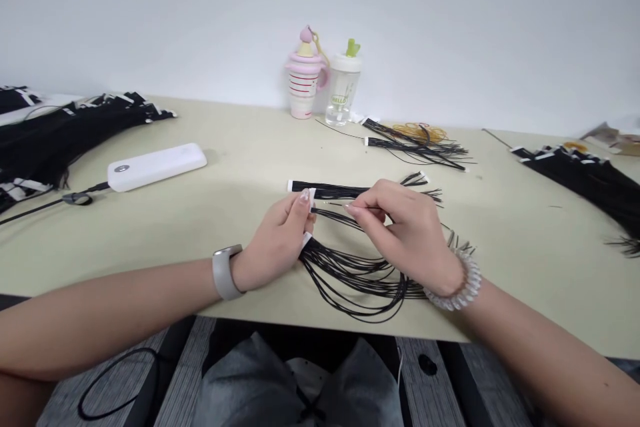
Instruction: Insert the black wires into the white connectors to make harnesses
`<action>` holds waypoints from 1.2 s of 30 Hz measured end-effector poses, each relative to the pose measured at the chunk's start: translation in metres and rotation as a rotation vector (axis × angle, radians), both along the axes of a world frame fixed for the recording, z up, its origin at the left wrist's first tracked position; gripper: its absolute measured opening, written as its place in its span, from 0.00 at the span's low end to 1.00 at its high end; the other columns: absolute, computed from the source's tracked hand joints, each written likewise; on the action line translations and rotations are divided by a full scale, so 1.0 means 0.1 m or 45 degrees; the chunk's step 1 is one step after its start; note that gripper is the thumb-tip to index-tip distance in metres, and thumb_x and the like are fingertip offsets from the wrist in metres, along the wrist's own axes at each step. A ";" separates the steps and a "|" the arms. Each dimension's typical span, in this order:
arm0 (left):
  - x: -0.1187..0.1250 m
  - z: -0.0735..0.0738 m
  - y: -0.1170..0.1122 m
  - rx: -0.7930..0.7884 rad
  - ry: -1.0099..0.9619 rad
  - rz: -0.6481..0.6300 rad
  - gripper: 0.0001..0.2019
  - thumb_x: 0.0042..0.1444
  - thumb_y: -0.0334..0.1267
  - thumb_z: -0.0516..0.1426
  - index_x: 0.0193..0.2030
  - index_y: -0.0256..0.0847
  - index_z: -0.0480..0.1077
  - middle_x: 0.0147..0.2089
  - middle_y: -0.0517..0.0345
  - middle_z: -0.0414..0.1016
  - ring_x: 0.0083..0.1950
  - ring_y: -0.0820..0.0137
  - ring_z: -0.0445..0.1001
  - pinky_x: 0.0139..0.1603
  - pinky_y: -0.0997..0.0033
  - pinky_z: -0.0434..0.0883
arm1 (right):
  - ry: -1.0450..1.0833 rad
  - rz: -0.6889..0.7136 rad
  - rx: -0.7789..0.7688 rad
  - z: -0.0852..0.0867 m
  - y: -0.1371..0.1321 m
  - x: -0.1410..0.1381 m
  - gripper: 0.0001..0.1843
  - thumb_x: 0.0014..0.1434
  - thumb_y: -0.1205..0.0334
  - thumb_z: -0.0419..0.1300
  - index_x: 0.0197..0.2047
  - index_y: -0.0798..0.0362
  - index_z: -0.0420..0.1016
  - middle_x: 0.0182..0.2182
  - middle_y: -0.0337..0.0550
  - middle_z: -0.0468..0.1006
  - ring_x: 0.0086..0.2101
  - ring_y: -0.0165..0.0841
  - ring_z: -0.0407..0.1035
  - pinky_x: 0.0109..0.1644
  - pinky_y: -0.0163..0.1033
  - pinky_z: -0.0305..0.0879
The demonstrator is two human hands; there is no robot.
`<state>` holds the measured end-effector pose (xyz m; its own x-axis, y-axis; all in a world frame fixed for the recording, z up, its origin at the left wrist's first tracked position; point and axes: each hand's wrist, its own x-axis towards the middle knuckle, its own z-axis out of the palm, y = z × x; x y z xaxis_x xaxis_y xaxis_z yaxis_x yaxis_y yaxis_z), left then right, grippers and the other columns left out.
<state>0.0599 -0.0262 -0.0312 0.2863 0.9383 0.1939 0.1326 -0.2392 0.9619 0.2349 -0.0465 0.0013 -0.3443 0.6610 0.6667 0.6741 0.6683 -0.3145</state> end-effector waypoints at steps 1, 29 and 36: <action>0.00 0.00 -0.01 0.015 0.010 -0.004 0.21 0.61 0.48 0.40 0.23 0.37 0.54 0.19 0.63 0.56 0.21 0.80 0.54 0.24 0.77 0.55 | -0.001 0.004 -0.002 0.00 0.00 -0.01 0.05 0.56 0.69 0.55 0.28 0.56 0.68 0.22 0.37 0.66 0.23 0.22 0.58 0.28 0.30 0.55; 0.01 0.02 -0.04 0.022 0.005 -0.019 0.20 0.60 0.49 0.42 0.23 0.37 0.55 0.19 0.62 0.57 0.21 0.80 0.55 0.22 0.78 0.56 | -0.290 -0.054 0.073 0.00 0.10 0.11 0.12 0.52 0.55 0.60 0.35 0.54 0.65 0.30 0.43 0.68 0.31 0.31 0.62 0.33 0.35 0.58; -0.03 0.07 0.09 -0.087 -0.185 0.219 0.22 0.58 0.54 0.43 0.22 0.38 0.53 0.18 0.63 0.54 0.18 0.79 0.53 0.18 0.77 0.54 | -0.173 -0.084 -0.124 0.35 -0.03 0.40 0.24 0.48 0.53 0.63 0.16 0.55 0.52 0.14 0.33 0.52 0.19 0.22 0.46 0.21 0.32 0.45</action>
